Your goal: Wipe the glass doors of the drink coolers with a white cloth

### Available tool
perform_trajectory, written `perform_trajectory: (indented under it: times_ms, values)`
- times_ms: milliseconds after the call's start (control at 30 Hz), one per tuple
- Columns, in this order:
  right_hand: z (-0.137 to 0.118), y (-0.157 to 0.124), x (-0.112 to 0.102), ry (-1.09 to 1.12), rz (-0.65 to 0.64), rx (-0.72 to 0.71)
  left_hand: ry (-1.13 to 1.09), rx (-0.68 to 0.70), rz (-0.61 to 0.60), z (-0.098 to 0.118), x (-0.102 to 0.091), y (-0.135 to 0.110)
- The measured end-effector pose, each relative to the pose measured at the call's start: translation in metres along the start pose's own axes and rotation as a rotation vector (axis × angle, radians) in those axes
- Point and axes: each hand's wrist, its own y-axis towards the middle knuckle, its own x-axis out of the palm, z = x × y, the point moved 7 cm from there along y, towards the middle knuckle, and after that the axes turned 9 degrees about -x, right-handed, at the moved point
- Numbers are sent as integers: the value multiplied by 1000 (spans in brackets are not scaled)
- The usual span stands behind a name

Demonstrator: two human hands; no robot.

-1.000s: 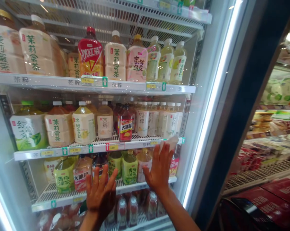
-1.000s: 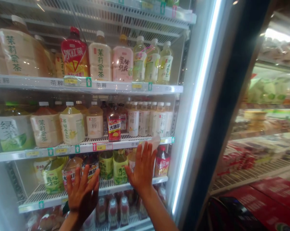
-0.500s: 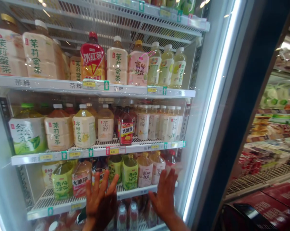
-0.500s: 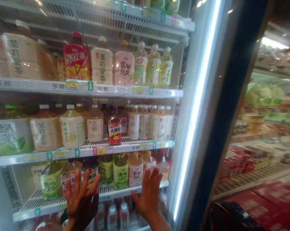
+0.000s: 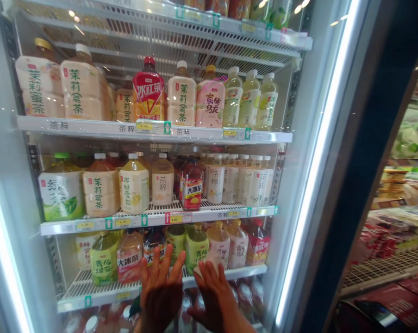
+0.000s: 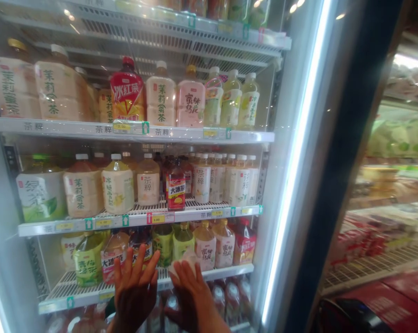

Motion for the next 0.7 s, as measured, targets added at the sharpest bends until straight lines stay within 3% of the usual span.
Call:
perform_trajectory:
  times_ms: [33, 133, 200, 300, 367, 500, 600, 700]
  values:
    - [-1, 13, 0, 1, 10, 4, 1, 0, -5, 1, 1, 0]
    - [27, 51, -6, -15, 82, 229, -31, -33, -12, 0, 1, -1]
    - [33, 58, -7, -24, 110, 311, -49, -27, -50, -3, -1, -4]
    - [3, 43, 0, -23, 74, 197, -28, -18, -133, -21, -9, -5]
    - [-18, 39, 5, -14, 41, 97, -11, -53, -114, -43, -22, -3]
    - [-19, 83, 4, 17, 30, 135, -61, -121, -21, -76, -40, 7]
    - [-17, 102, 6, 19, 17, 206, -93, -153, -13, -82, -40, 11]
    - [-45, 79, 11, 41, 7, 69, -111, -160, -27, -82, -41, 11]
